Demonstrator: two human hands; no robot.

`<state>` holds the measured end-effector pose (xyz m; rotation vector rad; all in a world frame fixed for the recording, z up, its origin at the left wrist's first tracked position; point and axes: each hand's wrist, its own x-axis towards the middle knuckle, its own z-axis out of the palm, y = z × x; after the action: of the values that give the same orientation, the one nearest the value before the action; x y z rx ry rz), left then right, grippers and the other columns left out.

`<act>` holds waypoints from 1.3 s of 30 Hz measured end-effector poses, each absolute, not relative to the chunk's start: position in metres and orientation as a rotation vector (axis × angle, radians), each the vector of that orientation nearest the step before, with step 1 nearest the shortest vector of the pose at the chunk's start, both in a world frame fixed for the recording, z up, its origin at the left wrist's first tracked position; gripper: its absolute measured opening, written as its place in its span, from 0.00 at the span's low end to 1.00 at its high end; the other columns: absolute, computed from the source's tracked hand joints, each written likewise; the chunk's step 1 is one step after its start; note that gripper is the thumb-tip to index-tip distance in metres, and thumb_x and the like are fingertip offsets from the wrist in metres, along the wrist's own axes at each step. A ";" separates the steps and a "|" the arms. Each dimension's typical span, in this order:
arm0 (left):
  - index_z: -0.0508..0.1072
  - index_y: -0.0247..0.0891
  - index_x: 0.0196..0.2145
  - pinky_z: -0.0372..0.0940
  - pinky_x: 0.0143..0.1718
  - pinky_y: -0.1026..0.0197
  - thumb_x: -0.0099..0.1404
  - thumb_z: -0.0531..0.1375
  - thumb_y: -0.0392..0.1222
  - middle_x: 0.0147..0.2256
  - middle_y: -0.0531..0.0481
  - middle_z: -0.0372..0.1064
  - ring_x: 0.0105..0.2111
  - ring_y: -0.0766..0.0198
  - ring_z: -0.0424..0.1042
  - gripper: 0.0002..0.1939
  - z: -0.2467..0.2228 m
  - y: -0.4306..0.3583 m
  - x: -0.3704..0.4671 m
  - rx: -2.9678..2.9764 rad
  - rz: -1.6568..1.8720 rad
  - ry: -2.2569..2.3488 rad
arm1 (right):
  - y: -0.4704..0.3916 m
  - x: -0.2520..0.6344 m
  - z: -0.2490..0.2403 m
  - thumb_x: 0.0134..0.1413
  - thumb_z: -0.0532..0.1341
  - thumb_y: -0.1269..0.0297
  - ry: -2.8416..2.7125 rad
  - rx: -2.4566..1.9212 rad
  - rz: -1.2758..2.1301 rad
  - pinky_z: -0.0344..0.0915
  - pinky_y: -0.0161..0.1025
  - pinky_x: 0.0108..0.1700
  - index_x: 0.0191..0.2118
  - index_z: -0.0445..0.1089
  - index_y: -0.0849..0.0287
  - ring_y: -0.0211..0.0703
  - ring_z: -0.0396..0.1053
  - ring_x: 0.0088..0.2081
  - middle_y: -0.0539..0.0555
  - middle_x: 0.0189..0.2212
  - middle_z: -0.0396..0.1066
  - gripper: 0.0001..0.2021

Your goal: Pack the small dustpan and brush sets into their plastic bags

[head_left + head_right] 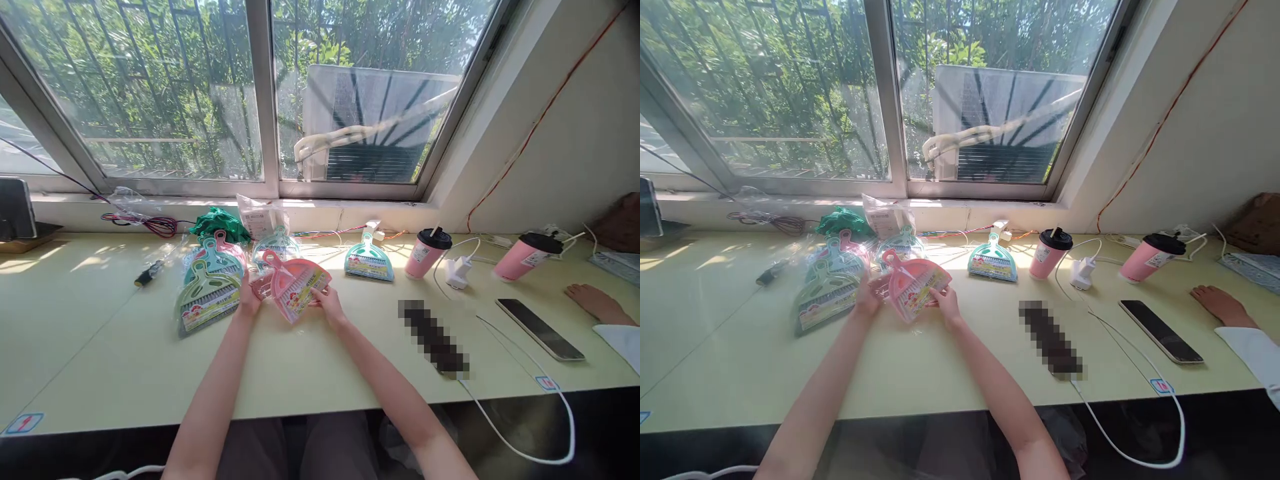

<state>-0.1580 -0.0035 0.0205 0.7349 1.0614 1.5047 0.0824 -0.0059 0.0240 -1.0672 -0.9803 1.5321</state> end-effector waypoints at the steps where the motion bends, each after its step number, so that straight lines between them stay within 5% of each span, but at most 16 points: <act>1: 0.80 0.36 0.37 0.72 0.36 0.51 0.55 0.57 0.80 0.35 0.36 0.79 0.39 0.46 0.79 0.40 0.021 -0.005 -0.160 0.703 1.487 1.068 | -0.005 0.083 0.025 0.45 0.74 0.63 -1.003 -1.076 1.524 0.72 0.33 0.23 0.35 0.71 0.58 0.38 0.73 0.19 0.48 0.22 0.76 0.14; 5: 0.78 0.39 0.37 0.71 0.30 0.57 0.51 0.62 0.78 0.33 0.41 0.77 0.36 0.51 0.78 0.37 0.023 -0.006 -0.164 0.723 1.448 1.169 | -0.001 0.087 0.029 0.44 0.75 0.63 -1.128 -1.042 1.538 0.64 0.30 0.19 0.35 0.71 0.59 0.37 0.70 0.17 0.47 0.18 0.73 0.15; 8: 0.75 0.38 0.31 0.68 0.26 0.61 0.46 0.75 0.63 0.27 0.46 0.73 0.30 0.56 0.76 0.27 0.025 -0.006 -0.164 0.822 1.311 1.281 | 0.000 0.091 0.031 0.45 0.75 0.61 -1.186 -1.050 1.545 0.63 0.29 0.20 0.36 0.72 0.60 0.35 0.70 0.17 0.46 0.17 0.72 0.15; 15: 0.74 0.36 0.32 0.71 0.32 0.64 0.45 0.78 0.47 0.30 0.47 0.75 0.30 0.63 0.75 0.22 0.031 -0.005 -0.164 0.781 1.414 1.246 | 0.005 0.098 0.037 0.45 0.75 0.61 -1.248 -1.007 1.546 0.64 0.28 0.19 0.36 0.73 0.61 0.37 0.73 0.18 0.48 0.19 0.75 0.15; 18: 0.75 0.37 0.34 0.71 0.34 0.65 0.46 0.77 0.49 0.31 0.49 0.76 0.30 0.65 0.76 0.23 0.030 -0.004 -0.164 0.773 1.454 1.206 | 0.006 0.102 0.041 0.44 0.76 0.61 -1.250 -0.997 1.526 0.62 0.28 0.18 0.36 0.73 0.61 0.37 0.72 0.17 0.48 0.19 0.75 0.16; 23: 0.75 0.40 0.40 0.71 0.35 0.62 0.49 0.71 0.68 0.33 0.47 0.77 0.37 0.57 0.79 0.32 0.029 -0.005 -0.164 0.855 1.480 1.173 | 0.006 0.108 0.043 0.42 0.76 0.60 -1.268 -0.958 1.535 0.60 0.28 0.16 0.36 0.73 0.60 0.35 0.70 0.16 0.47 0.18 0.74 0.17; 28: 0.76 0.38 0.42 0.71 0.34 0.60 0.41 0.79 0.53 0.34 0.44 0.77 0.36 0.54 0.79 0.33 0.032 -0.015 -0.157 0.903 1.355 1.305 | 0.007 0.108 0.041 0.43 0.76 0.60 -1.282 -0.992 1.526 0.60 0.29 0.17 0.35 0.74 0.60 0.35 0.69 0.16 0.47 0.16 0.73 0.16; 36: 0.77 0.41 0.46 0.74 0.39 0.61 0.47 0.76 0.42 0.37 0.49 0.76 0.36 0.61 0.78 0.28 0.035 -0.013 -0.154 0.907 1.516 1.299 | 0.009 0.109 0.037 0.47 0.73 0.61 -1.297 -1.013 1.414 0.58 0.29 0.17 0.53 0.67 0.59 0.36 0.67 0.14 0.41 0.15 0.71 0.28; 39: 0.76 0.41 0.47 0.75 0.42 0.56 0.48 0.75 0.41 0.37 0.49 0.76 0.35 0.61 0.77 0.28 0.035 -0.011 -0.156 0.873 1.596 1.298 | 0.014 0.118 0.040 0.47 0.73 0.61 -1.292 -1.044 1.386 0.55 0.29 0.16 0.50 0.69 0.58 0.34 0.65 0.13 0.42 0.16 0.72 0.24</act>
<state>-0.1556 -0.0109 0.0350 0.8732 1.2984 1.5958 0.1185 0.0136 0.0396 -1.0441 -1.2922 1.3856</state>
